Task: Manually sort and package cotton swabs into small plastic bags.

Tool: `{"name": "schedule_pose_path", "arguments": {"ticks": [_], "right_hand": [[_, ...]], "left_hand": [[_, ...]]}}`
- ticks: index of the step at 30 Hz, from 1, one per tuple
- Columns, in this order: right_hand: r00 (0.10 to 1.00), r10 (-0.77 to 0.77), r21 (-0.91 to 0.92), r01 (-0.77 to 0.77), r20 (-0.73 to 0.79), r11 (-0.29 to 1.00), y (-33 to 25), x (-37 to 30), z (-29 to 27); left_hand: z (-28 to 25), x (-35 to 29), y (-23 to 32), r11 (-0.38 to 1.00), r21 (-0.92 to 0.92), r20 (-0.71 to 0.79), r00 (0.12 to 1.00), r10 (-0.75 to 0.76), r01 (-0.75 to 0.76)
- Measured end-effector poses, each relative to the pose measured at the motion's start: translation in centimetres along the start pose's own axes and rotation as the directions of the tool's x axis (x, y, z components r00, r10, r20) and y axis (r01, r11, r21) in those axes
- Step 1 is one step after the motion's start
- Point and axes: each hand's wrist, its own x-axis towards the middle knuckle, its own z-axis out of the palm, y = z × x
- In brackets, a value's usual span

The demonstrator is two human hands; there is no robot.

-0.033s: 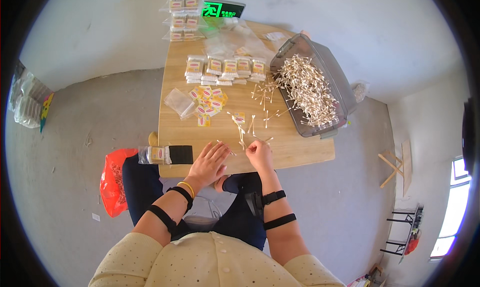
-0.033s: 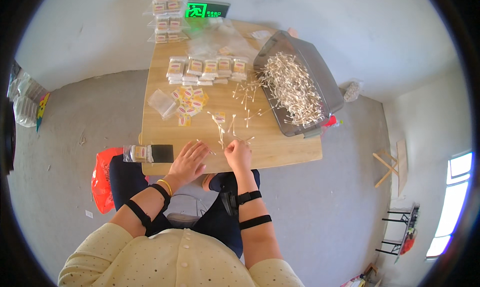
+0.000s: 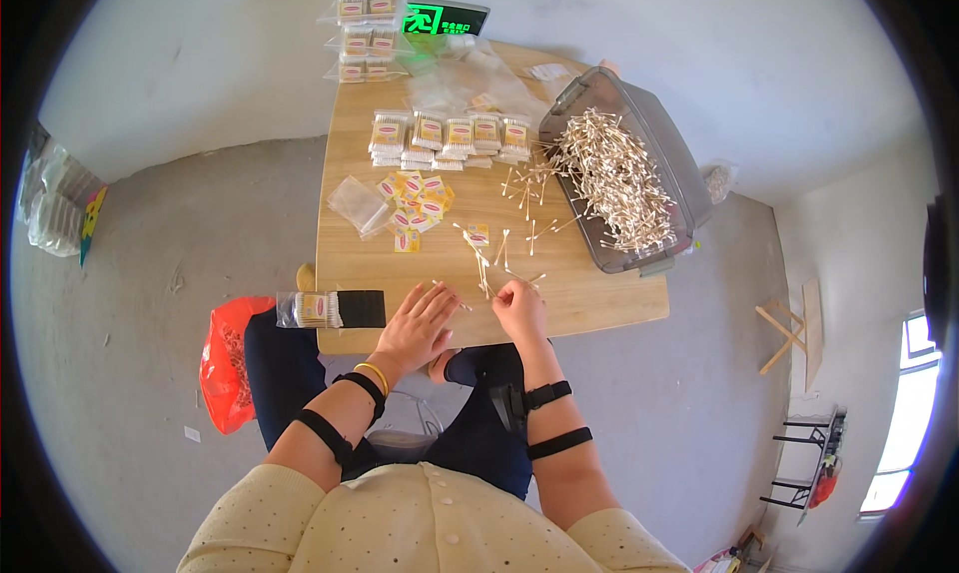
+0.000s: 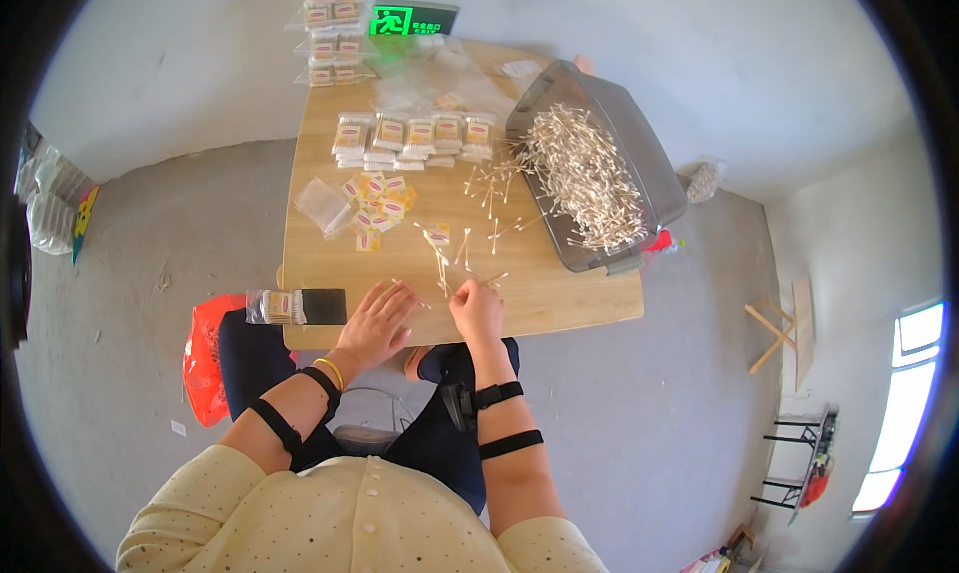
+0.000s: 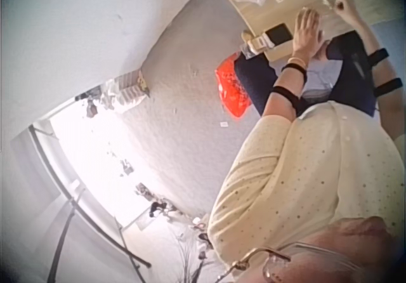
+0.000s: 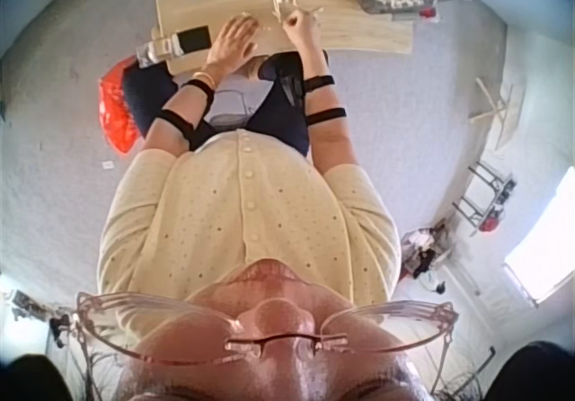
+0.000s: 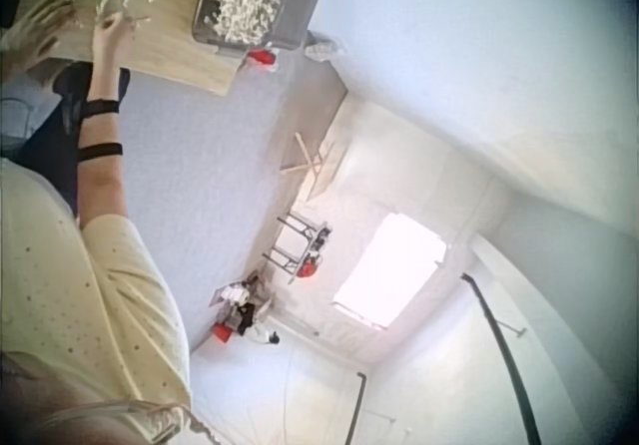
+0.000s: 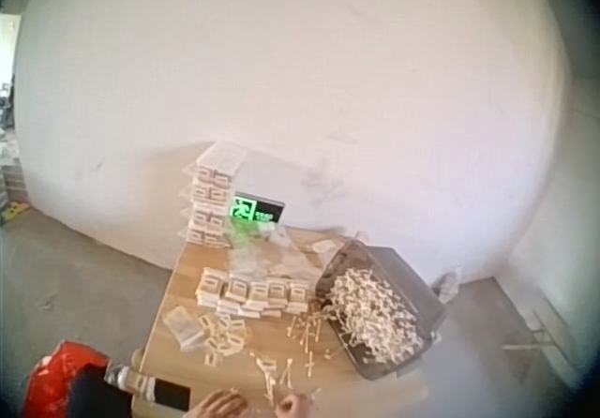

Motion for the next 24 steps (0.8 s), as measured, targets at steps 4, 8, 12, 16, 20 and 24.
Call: {"name": "schedule_pose_path", "arguments": {"ticks": [4, 8, 12, 16, 20, 24], "right_hand": [[0.998, 0.040, -0.083, -0.036, 0.048, 0.996, 0.1, -1.2, -1.5], [0.990, 0.105, -0.077, -0.098, 0.099, 0.992, 3.1, -2.3, -3.5], [0.982, 0.160, -0.028, -0.158, 0.105, 0.987, 2.8, -2.6, -4.0], [0.982, 0.163, -0.073, -0.170, -0.095, 0.983, 3.2, -1.6, -2.9], [0.950, 0.012, -0.138, -0.058, -0.313, 0.989, 1.9, -1.0, -2.9], [0.991, -0.029, 0.156, 0.049, -0.129, 0.987, -0.5, -1.2, -0.2]], "left_hand": [[0.0, -0.3, -0.2, 0.998, -0.055, -0.022, 1.000, -0.002, 0.001], [0.0, -0.1, 0.0, 0.997, -0.073, -0.043, 0.999, 0.007, -0.010], [-0.3, -0.3, -0.1, 0.999, -0.037, 0.012, 1.000, -0.017, 0.018], [0.1, -0.1, -0.1, 1.000, -0.013, -0.011, 1.000, 0.007, -0.007], [0.2, -0.5, -0.4, 1.000, 0.002, -0.001, 1.000, -0.010, 0.010], [0.4, -0.4, -0.3, 1.000, -0.011, 0.009, 1.000, -0.008, 0.009]]}}
